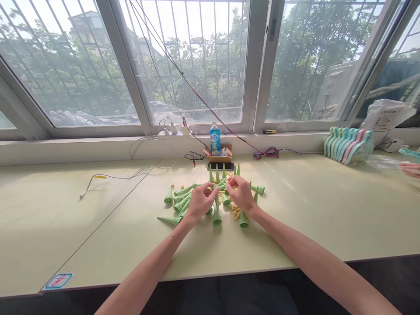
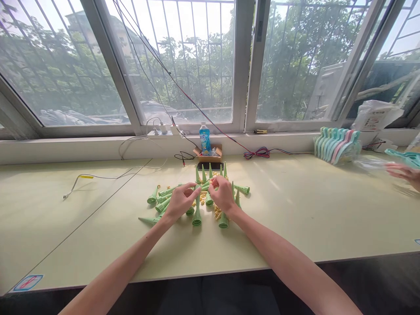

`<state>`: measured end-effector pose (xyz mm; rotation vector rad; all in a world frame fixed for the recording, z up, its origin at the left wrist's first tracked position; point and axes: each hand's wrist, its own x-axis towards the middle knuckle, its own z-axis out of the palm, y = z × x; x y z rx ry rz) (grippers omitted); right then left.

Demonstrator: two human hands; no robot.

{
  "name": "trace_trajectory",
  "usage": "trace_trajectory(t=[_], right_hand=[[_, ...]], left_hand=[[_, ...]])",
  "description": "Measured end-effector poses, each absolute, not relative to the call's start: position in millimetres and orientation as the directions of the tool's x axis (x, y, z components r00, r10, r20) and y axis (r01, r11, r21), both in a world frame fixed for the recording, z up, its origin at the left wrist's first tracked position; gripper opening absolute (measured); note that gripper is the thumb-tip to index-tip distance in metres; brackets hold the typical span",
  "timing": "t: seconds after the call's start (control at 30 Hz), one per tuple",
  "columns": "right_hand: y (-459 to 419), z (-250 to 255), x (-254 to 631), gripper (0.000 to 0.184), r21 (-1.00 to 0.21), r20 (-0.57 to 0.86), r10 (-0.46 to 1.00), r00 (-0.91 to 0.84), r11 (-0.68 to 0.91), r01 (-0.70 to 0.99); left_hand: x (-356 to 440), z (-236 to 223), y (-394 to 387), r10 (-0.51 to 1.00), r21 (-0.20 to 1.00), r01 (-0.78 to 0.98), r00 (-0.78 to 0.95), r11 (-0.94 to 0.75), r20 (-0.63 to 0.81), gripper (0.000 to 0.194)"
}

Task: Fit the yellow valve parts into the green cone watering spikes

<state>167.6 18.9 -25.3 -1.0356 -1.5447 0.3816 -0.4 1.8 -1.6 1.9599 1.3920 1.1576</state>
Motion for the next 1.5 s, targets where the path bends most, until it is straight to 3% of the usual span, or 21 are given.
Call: trace_trajectory(t=[0.23, 0.7, 1.5], right_hand=[[19.0, -23.4, 167.4, 0.004, -0.739, 0.64, 0.759, 0.119, 0.565, 0.365], [20.9, -25.7, 167.5, 0.018, -0.697, 0.679, 0.73, 0.076, 0.609, 0.378], [19.7, -24.9, 167.7, 0.011, -0.714, 0.662, 0.747, 0.07, 0.598, 0.365]], left_hand=[[1.2, -2.2, 1.3, 0.931, 0.76, 0.537, 0.201, -0.365, 0.305, 0.037], [-1.1, -10.8, 8.4, 0.873, 0.578, 0.659, 0.306, -0.481, 0.379, 0.028], [-1.4, -4.8, 4.3, 0.837, 0.552, 0.639, 0.32, -0.536, 0.443, 0.02]])
